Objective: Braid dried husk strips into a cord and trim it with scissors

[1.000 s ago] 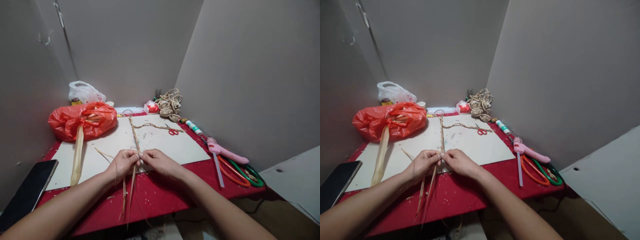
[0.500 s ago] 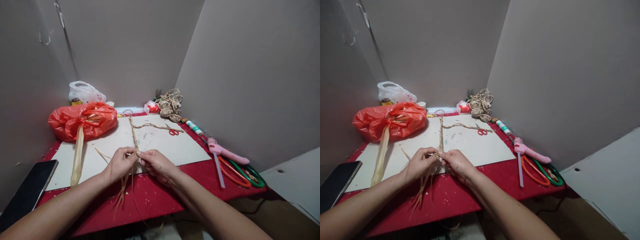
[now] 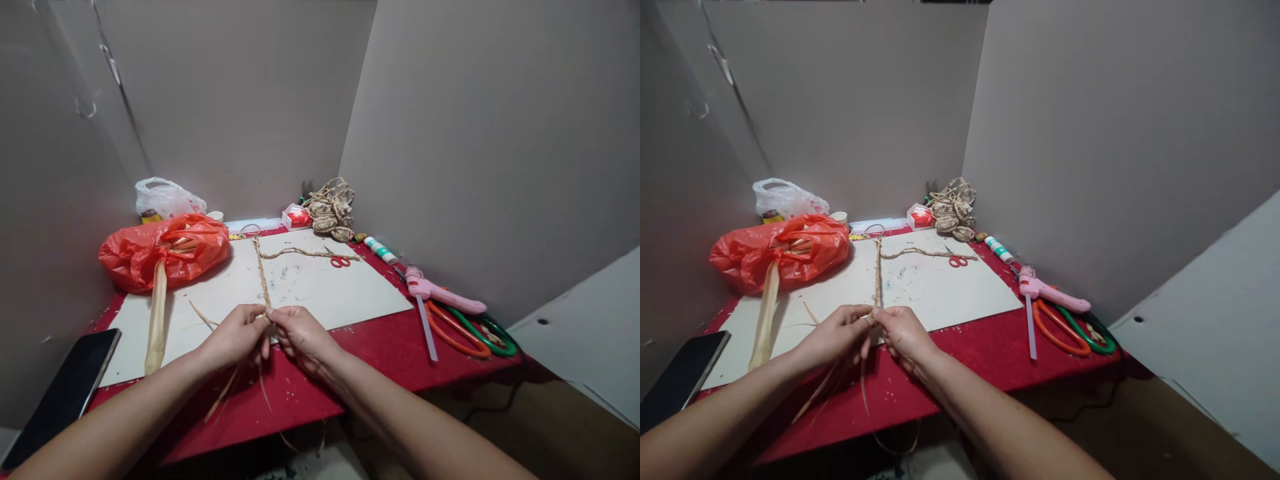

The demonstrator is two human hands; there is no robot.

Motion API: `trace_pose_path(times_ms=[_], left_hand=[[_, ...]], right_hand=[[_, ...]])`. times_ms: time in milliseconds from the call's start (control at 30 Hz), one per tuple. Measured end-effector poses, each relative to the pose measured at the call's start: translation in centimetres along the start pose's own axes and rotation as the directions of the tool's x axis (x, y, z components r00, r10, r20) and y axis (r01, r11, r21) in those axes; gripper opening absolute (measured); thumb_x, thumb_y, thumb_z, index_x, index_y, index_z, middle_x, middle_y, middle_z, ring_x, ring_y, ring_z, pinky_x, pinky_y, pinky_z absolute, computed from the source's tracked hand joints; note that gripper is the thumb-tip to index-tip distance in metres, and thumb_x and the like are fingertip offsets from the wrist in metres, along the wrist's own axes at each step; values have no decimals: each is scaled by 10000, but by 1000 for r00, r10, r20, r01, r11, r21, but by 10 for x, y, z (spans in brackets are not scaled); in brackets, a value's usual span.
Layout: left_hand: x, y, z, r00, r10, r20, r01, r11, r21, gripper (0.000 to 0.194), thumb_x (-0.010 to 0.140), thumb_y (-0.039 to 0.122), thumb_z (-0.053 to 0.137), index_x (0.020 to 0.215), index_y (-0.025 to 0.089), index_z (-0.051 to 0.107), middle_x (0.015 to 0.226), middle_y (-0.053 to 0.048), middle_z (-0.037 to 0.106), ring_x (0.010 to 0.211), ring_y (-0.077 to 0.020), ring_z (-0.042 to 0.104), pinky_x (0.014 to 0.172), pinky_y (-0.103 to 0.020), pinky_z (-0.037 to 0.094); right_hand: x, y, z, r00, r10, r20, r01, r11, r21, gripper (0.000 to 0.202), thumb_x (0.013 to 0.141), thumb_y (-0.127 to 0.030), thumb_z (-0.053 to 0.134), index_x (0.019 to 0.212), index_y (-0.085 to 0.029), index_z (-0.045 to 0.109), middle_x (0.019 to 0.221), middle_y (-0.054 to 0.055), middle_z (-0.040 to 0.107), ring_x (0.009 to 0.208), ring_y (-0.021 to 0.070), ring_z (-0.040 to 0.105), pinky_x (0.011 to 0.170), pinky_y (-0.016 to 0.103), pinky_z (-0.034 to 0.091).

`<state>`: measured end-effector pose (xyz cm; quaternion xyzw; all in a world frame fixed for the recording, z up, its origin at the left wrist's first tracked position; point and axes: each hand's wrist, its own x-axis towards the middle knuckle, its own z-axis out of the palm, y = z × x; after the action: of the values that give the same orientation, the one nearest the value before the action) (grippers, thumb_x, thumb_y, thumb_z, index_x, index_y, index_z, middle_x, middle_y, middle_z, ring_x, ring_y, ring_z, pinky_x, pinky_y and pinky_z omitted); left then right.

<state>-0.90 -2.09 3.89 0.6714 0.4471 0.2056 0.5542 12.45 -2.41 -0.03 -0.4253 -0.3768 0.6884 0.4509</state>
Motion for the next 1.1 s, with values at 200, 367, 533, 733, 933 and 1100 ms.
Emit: trace_pose_path(times_ms=[200,367,533,733,933,1100], left_hand=[[0,-13,12,996,-22,-88,25,999,34,179,840,329,410,851,165,481,474,13,543,348,-115,493,345,-187,365],[-1,-17,20,995,-12,-94,13,1000,14,168,838,289,409,902,155,486,499,5,567,354,-115,499,346,-192,373],[-12,-5,4,991,-122,-47,119,991,-63,439,797,359,522,1158,112,486,497,0,587,389,-148,542,396,-232,406],[-3,-7,-15,933,-85,-349,-23,956,-292,358,668,269,676,976,116,580,731,-25,633,563,-79,547,573,-211,425],[5,-17,-2,993,-98,61,114,899,-422,231,771,364,569,727,148,501,543,44,447,423,-46,380,440,-178,320],[10,-18,-3,999,-32,-17,29,987,-155,254,811,389,510,719,152,512,488,77,338,407,-48,224,402,-184,179]], right_hand=[[-3,4,2,995,73,72,-80,992,102,343,656,-361,625,523,-195,356,370,-122,276,322,1,124,337,185,28],[-4,4,2,994,74,83,-81,993,87,232,649,-261,567,532,-186,382,371,-123,270,317,0,132,335,181,37],[-5,0,0,987,89,131,-104,989,109,152,660,-257,579,611,-163,470,387,-128,272,340,3,101,348,177,18],[-4,-4,-7,967,145,211,-174,977,123,147,664,-259,608,693,-136,533,401,-132,262,361,6,95,357,166,15],[-1,-7,-16,941,165,295,-197,977,83,181,679,-266,623,654,-162,478,412,-131,257,366,9,88,354,168,19],[-1,-10,-26,920,199,337,-186,980,-72,143,723,-285,581,706,-176,490,433,-131,226,381,30,78,363,181,38]])
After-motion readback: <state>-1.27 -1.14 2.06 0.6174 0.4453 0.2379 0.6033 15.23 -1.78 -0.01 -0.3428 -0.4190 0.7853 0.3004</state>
